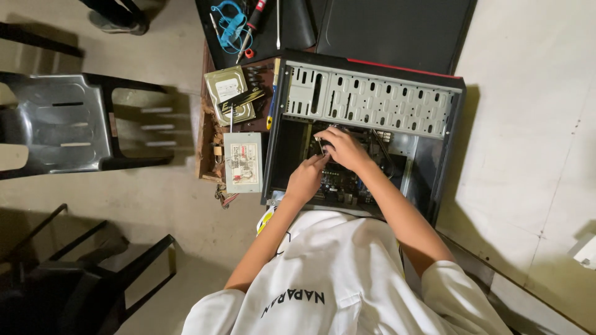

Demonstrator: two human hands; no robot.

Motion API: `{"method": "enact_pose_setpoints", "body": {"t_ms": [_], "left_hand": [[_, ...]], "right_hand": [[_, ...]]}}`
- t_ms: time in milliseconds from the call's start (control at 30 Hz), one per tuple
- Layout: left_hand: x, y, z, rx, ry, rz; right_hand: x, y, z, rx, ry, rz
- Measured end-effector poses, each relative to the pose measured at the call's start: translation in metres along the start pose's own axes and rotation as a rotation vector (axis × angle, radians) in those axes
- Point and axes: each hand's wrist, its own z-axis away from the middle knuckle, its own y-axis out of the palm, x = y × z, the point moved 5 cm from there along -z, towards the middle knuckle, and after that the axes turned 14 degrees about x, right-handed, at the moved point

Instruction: The person manipulates internal components including a CPU fan, memory modules, and a power supply unit inside a desktop computer case using a screwdriver.

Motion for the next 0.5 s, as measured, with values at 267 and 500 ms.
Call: {"method": "enact_pose_setpoints", "body": {"t_ms": [267,500], "left_hand": [[0.005,-0.001,-0.002,-0.027,0.061,0.006],[0.000,-0.011,-0.003,-0.008,0.080,0.068]], "right_hand": [[-0.048,0.033,-0.021,-0.197,-0.051,0.127],[-0.049,0.041,-0.025,-0.249,-0.045,0.251]]}}
